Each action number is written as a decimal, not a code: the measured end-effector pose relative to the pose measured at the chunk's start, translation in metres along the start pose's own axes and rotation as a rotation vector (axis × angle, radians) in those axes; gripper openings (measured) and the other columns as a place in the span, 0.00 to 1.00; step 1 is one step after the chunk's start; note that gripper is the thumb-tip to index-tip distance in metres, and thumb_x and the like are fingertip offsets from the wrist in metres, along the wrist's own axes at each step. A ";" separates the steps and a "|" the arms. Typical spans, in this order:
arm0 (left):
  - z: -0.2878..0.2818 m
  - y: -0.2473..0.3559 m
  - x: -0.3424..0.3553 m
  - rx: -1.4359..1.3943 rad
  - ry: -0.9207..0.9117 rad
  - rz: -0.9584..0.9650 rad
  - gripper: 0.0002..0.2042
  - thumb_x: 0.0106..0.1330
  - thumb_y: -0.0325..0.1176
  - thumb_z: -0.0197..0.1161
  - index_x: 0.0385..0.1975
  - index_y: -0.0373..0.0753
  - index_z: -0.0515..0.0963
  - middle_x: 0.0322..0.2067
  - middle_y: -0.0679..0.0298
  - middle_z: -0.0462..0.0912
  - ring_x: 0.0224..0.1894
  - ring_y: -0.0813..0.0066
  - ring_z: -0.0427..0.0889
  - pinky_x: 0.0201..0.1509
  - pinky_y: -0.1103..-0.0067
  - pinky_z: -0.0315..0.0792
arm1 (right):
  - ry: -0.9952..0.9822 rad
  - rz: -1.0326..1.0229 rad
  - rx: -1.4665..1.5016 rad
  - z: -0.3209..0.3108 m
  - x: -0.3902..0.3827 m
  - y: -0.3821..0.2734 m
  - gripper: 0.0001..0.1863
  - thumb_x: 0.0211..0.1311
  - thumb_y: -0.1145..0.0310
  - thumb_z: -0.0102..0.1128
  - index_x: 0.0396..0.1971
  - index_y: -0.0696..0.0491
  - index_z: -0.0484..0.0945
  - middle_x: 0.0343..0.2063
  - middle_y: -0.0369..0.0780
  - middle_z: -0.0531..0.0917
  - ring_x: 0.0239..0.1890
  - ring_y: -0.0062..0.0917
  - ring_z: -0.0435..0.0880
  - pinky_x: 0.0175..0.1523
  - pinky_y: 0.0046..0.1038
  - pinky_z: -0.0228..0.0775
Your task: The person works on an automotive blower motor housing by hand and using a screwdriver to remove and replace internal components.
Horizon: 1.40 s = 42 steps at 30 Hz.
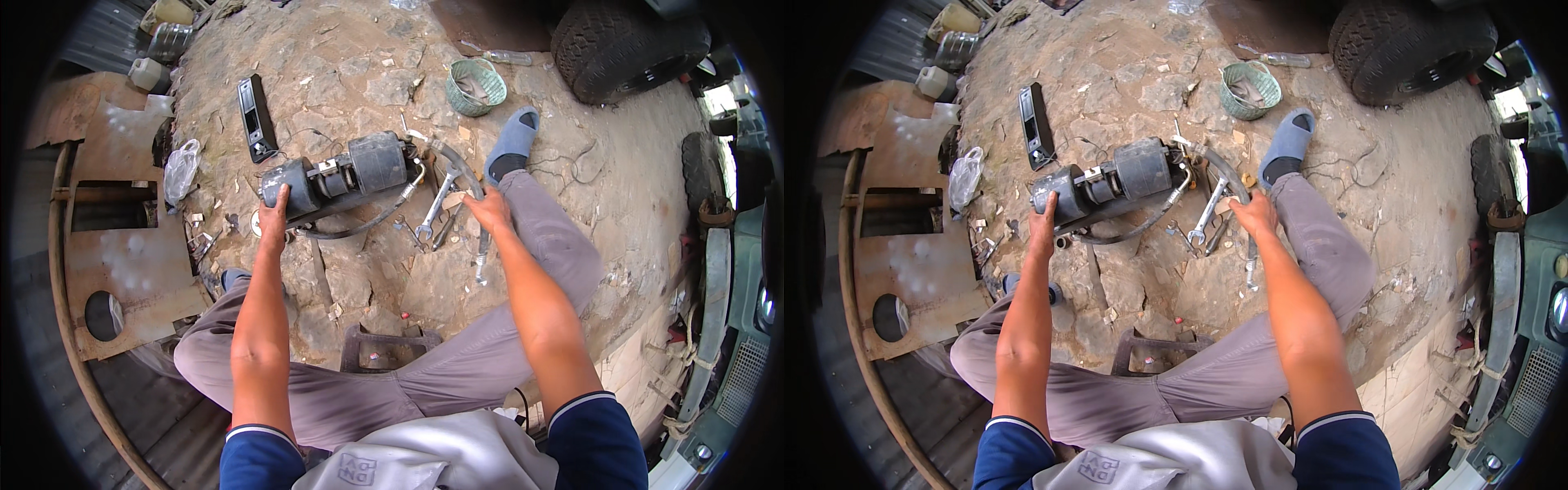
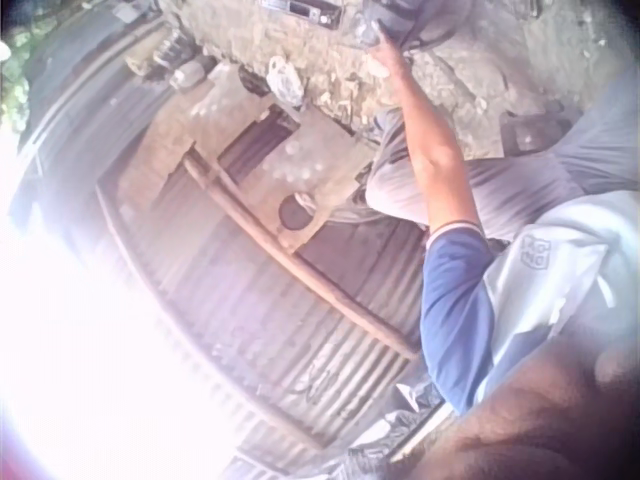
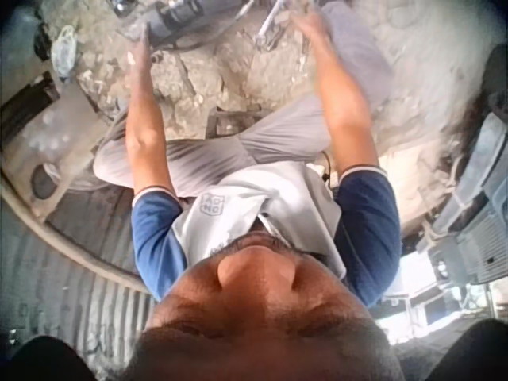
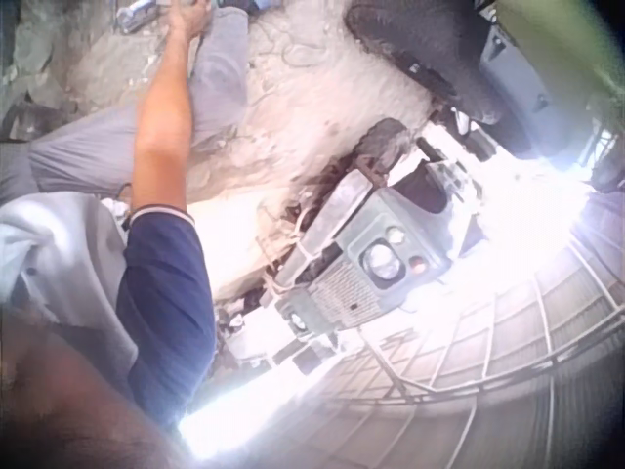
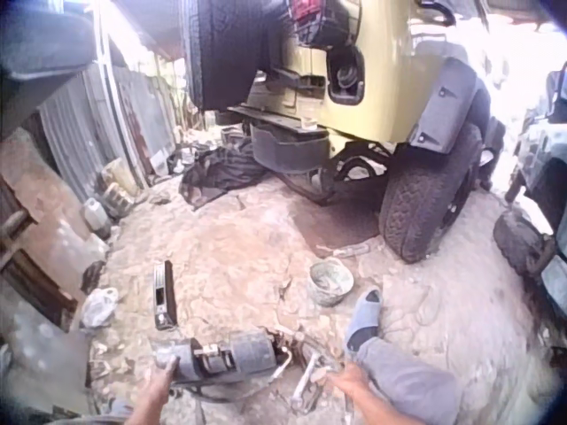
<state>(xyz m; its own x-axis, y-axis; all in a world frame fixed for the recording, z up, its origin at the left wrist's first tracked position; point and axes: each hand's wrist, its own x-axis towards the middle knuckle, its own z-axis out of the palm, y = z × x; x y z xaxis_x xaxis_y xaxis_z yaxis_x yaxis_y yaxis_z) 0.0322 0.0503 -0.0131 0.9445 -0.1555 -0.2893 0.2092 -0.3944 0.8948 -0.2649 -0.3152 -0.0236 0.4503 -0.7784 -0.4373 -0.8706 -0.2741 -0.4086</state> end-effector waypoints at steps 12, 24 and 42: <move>-0.004 -0.004 -0.001 0.078 0.066 -0.026 0.41 0.55 0.61 0.72 0.54 0.26 0.75 0.49 0.50 0.82 0.51 0.62 0.81 0.58 0.71 0.71 | 0.033 -0.285 0.257 -0.015 -0.074 -0.066 0.21 0.56 0.59 0.68 0.46 0.55 0.79 0.33 0.48 0.84 0.37 0.41 0.84 0.45 0.38 0.74; -0.005 0.003 -0.011 0.309 0.058 -0.032 0.36 0.56 0.47 0.74 0.60 0.31 0.69 0.55 0.42 0.79 0.58 0.46 0.77 0.63 0.65 0.70 | -0.418 0.051 0.583 0.025 -0.119 -0.046 0.15 0.63 0.68 0.56 0.49 0.55 0.77 0.29 0.35 0.77 0.24 0.20 0.71 0.25 0.26 0.64; -0.025 -0.008 -0.018 0.253 -0.026 0.084 0.32 0.62 0.46 0.69 0.58 0.27 0.71 0.50 0.42 0.82 0.54 0.51 0.81 0.59 0.67 0.71 | -0.422 -0.011 -0.179 0.246 -0.043 0.007 0.20 0.61 0.71 0.52 0.53 0.62 0.76 0.51 0.53 0.82 0.54 0.44 0.82 0.54 0.40 0.76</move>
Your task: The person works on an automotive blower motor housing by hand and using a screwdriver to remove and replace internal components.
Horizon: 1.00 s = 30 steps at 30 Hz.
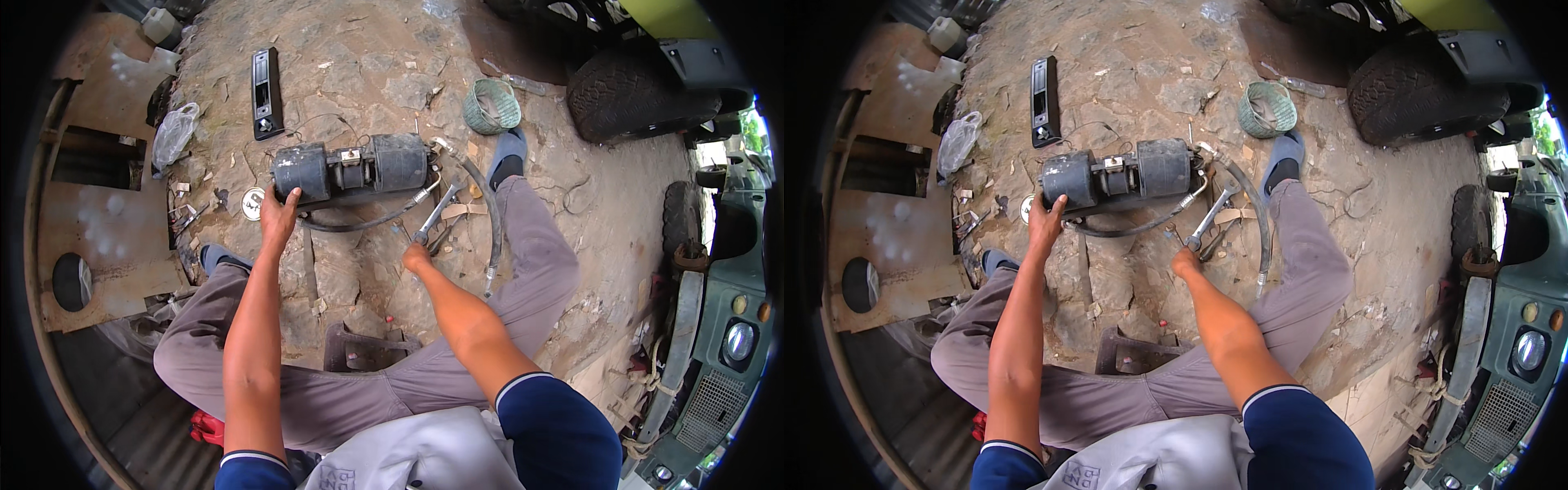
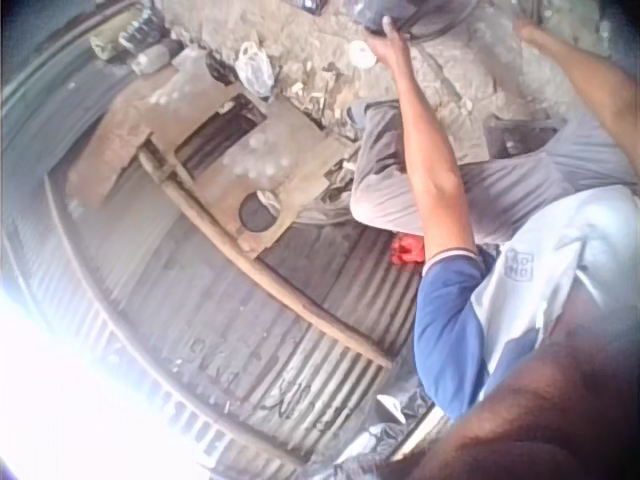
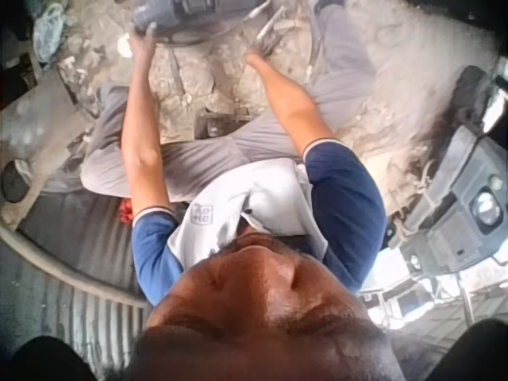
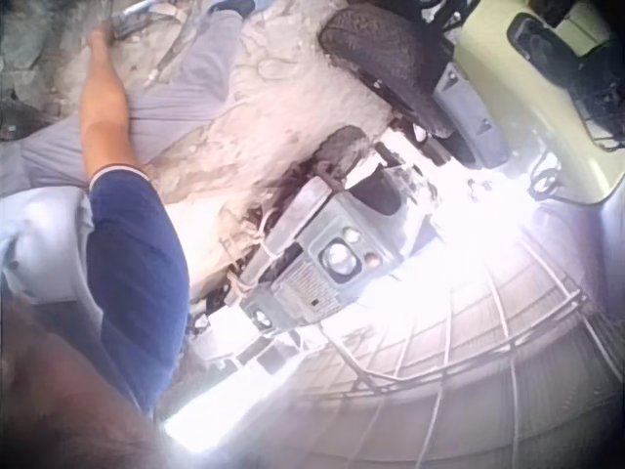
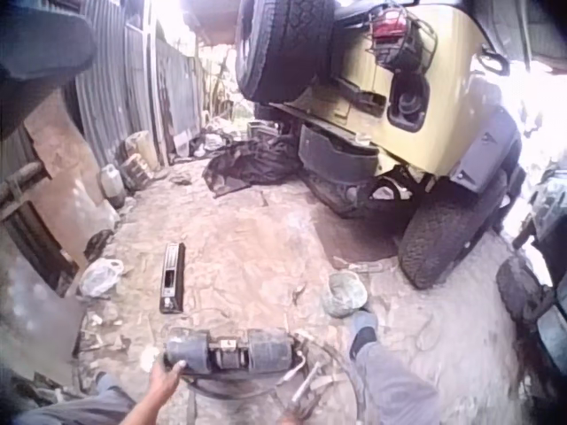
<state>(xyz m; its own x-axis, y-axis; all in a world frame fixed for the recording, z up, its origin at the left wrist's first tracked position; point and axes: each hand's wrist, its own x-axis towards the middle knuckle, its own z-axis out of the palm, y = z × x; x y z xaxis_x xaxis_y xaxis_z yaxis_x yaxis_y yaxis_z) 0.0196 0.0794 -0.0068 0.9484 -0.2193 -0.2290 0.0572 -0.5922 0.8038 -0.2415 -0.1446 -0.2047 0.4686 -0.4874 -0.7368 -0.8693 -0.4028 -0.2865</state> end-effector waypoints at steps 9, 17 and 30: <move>0.001 0.023 0.002 0.017 -0.074 -0.073 0.25 0.66 0.45 0.68 0.52 0.30 0.73 0.36 0.58 0.83 0.30 0.75 0.80 0.32 0.76 0.74 | 0.040 0.082 0.135 0.013 0.020 0.008 0.20 0.63 0.67 0.52 0.55 0.56 0.75 0.55 0.54 0.80 0.59 0.48 0.78 0.63 0.41 0.71; 0.000 0.003 0.003 -0.021 -0.065 -0.051 0.26 0.66 0.42 0.69 0.55 0.29 0.72 0.45 0.53 0.84 0.44 0.65 0.82 0.50 0.72 0.74 | 0.493 0.587 0.285 -0.029 0.026 0.018 0.34 0.63 0.53 0.58 0.57 0.65 0.60 0.44 0.60 0.82 0.45 0.52 0.86 0.52 0.43 0.79; 0.007 0.022 -0.001 0.004 0.042 -0.050 0.31 0.62 0.45 0.70 0.58 0.28 0.72 0.50 0.44 0.81 0.53 0.53 0.81 0.59 0.67 0.72 | 0.374 0.456 0.683 0.039 0.121 0.135 0.12 0.62 0.63 0.60 0.35 0.58 0.80 0.32 0.45 0.83 0.27 0.29 0.81 0.28 0.36 0.71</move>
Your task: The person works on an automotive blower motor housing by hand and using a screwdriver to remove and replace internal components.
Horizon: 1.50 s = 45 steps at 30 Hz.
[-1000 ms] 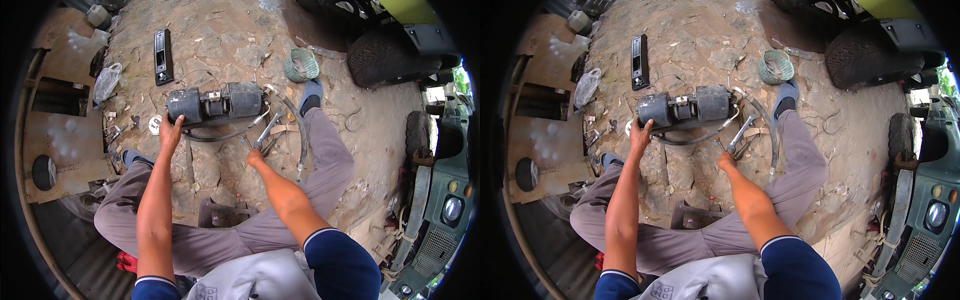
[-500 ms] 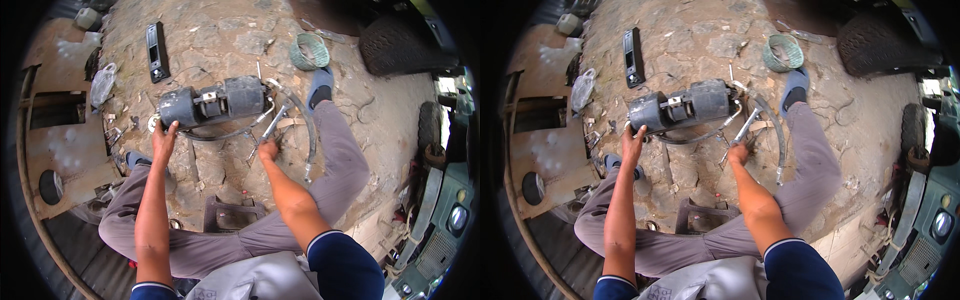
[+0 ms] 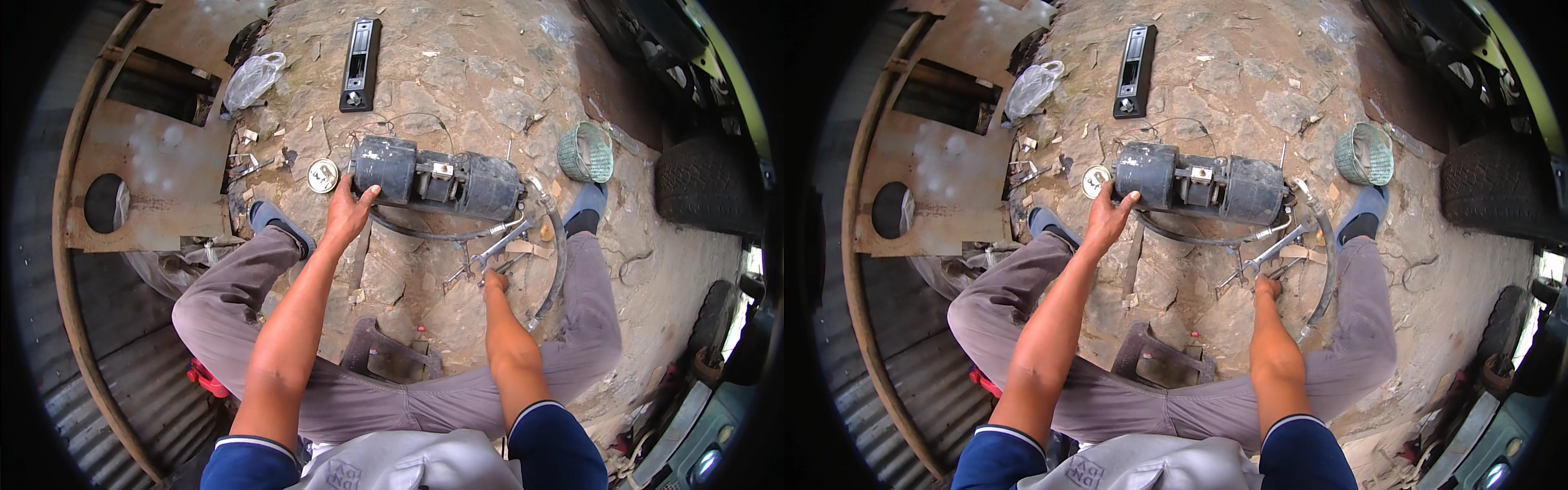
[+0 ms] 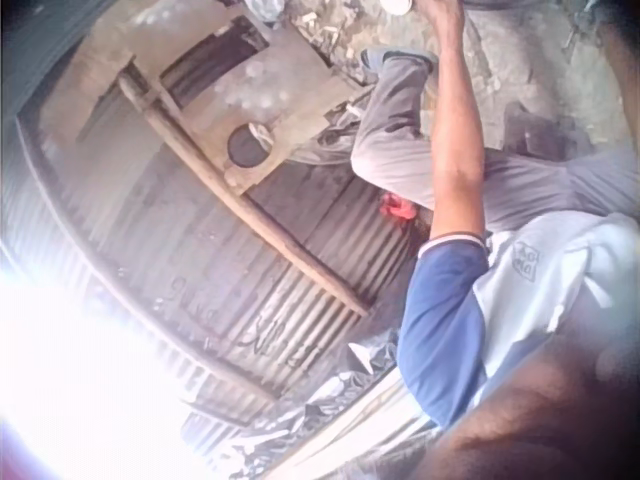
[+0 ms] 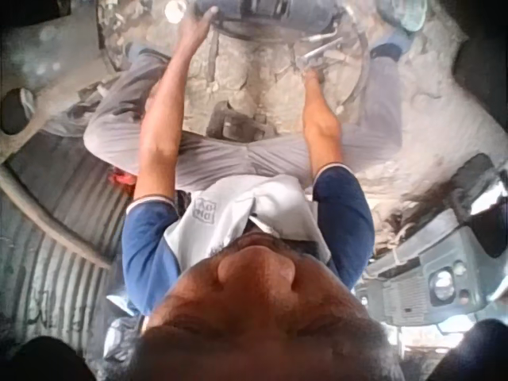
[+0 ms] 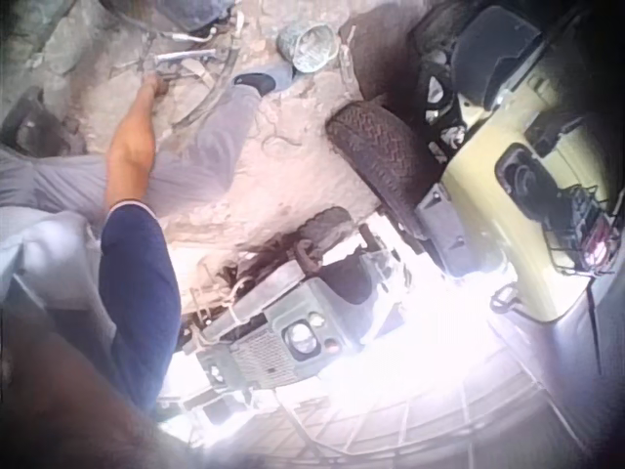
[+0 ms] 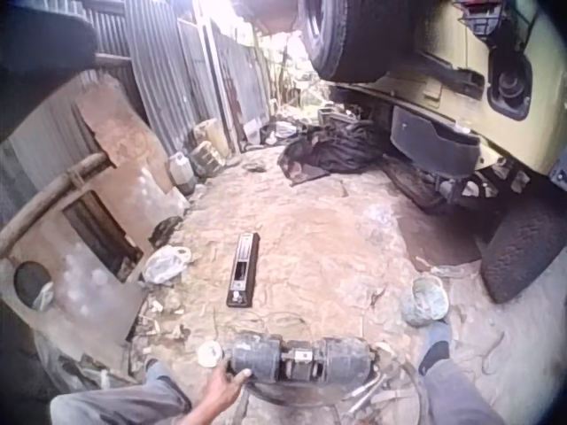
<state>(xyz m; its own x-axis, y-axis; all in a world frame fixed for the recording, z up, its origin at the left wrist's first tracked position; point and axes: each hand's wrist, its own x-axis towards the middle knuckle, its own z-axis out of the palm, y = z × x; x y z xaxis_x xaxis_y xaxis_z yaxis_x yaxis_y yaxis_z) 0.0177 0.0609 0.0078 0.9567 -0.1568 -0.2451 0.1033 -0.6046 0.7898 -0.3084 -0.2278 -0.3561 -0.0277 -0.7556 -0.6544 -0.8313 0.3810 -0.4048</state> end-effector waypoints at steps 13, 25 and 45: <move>0.008 -0.038 0.012 -0.133 -0.010 -0.129 0.36 0.57 0.46 0.73 0.61 0.30 0.71 0.57 0.44 0.76 0.61 0.50 0.75 0.65 0.66 0.68 | -0.604 0.589 0.647 -0.114 -0.229 -0.170 0.15 0.64 0.69 0.44 0.49 0.57 0.61 0.37 0.49 0.75 0.31 0.34 0.76 0.41 0.42 0.75; 0.004 0.020 0.024 -0.133 0.099 -0.456 0.39 0.57 0.64 0.65 0.53 0.30 0.77 0.52 0.42 0.81 0.58 0.47 0.79 0.66 0.59 0.66 | -0.529 -0.567 -0.062 -0.216 -0.381 -0.200 0.14 0.68 0.59 0.62 0.29 0.50 0.71 0.14 0.32 0.72 0.10 0.18 0.67 0.16 0.22 0.58; 0.005 -0.049 -0.080 -0.421 0.137 -0.362 0.33 0.64 0.54 0.68 0.52 0.26 0.77 0.44 0.50 0.85 0.46 0.66 0.82 0.55 0.72 0.73 | -0.286 -0.838 -0.249 -0.197 -0.218 -0.244 0.20 0.67 0.55 0.62 0.45 0.58 0.80 0.33 0.43 0.85 0.38 0.29 0.81 0.46 0.33 0.71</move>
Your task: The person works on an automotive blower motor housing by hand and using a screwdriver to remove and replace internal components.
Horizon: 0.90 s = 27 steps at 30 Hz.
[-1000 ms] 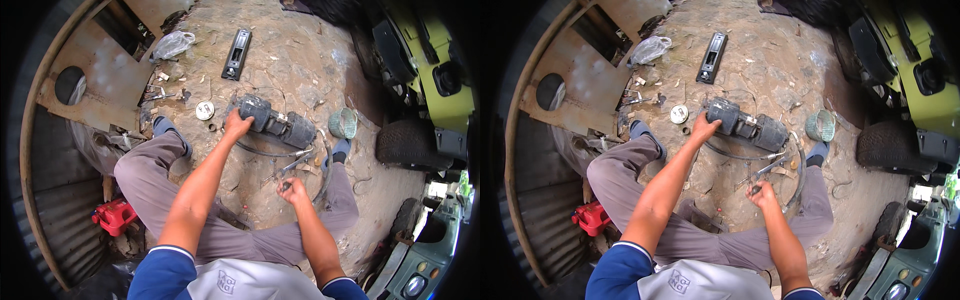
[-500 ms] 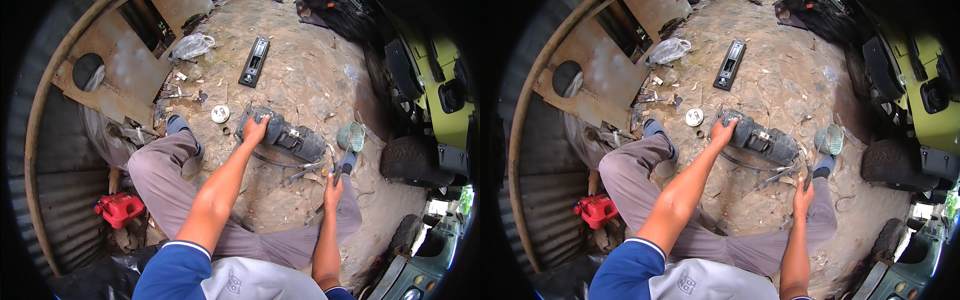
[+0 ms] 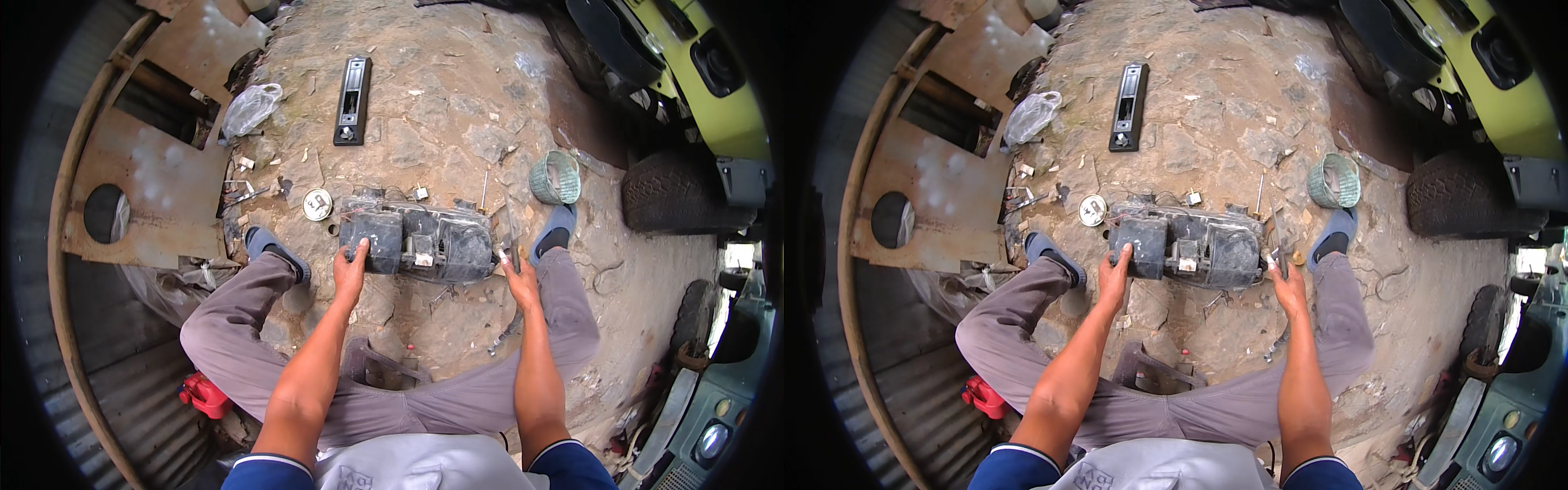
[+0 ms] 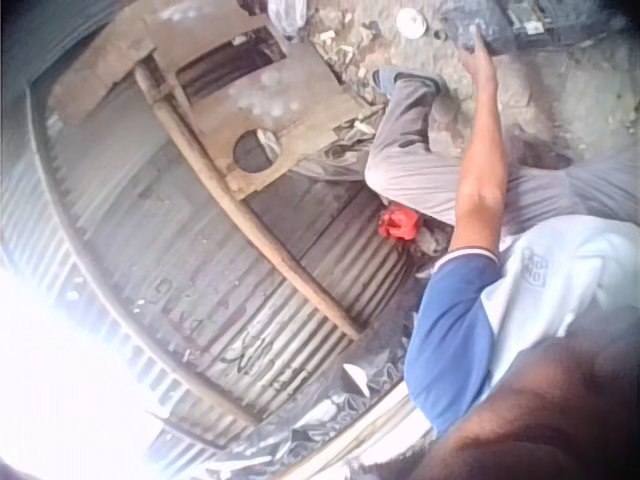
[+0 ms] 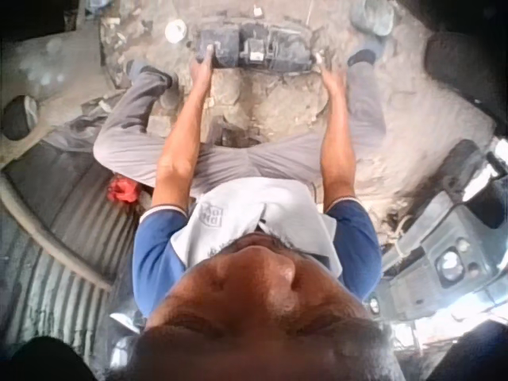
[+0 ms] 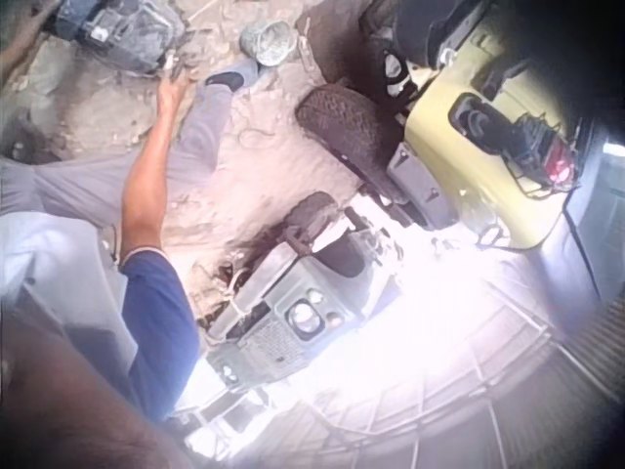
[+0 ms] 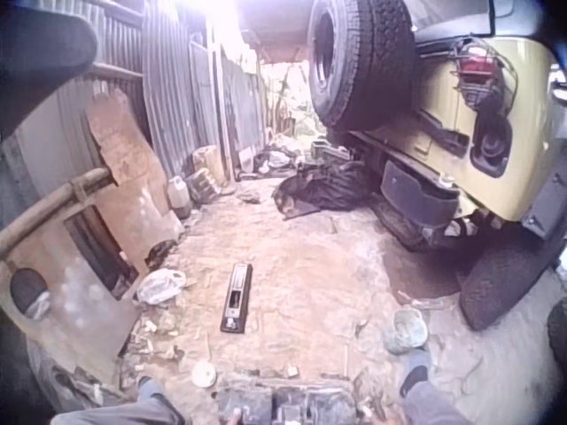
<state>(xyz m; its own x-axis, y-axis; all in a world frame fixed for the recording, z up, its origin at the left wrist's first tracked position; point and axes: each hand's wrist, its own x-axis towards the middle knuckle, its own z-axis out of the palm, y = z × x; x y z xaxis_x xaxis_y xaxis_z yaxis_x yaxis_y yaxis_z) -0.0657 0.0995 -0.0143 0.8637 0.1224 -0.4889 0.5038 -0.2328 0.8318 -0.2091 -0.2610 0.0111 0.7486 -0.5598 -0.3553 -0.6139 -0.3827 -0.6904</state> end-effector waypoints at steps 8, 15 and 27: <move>0.003 0.018 -0.024 0.136 0.130 -0.121 0.45 0.62 0.58 0.69 0.58 0.15 0.67 0.49 0.44 0.81 0.51 0.66 0.79 0.59 0.74 0.70 | -0.227 0.171 0.070 -0.007 -0.012 0.000 0.20 0.69 0.57 0.61 0.52 0.57 0.78 0.35 0.36 0.82 0.38 0.22 0.76 0.47 0.27 0.69; 0.000 -0.006 -0.020 0.159 0.137 -0.144 0.44 0.62 0.62 0.67 0.58 0.20 0.70 0.50 0.46 0.78 0.53 0.61 0.77 0.61 0.69 0.68 | -0.284 0.286 0.071 -0.010 -0.010 -0.014 0.18 0.68 0.59 0.62 0.49 0.56 0.79 0.35 0.39 0.84 0.38 0.25 0.79 0.47 0.29 0.70; -0.001 -0.011 -0.022 0.116 0.128 -0.089 0.29 0.65 0.51 0.69 0.45 0.24 0.77 0.37 0.57 0.84 0.40 0.74 0.77 0.49 0.75 0.72 | -0.289 0.312 -0.024 -0.007 -0.002 -0.024 0.16 0.66 0.60 0.63 0.38 0.60 0.78 0.26 0.39 0.78 0.32 0.25 0.74 0.42 0.31 0.68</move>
<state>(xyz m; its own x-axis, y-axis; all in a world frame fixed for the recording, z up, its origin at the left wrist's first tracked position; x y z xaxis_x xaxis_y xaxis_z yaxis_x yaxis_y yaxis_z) -0.0905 0.1003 -0.0127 0.8140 0.2673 -0.5157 0.5800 -0.3241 0.7474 -0.1977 -0.2554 0.0331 0.5633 -0.4239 -0.7092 -0.8253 -0.2469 -0.5079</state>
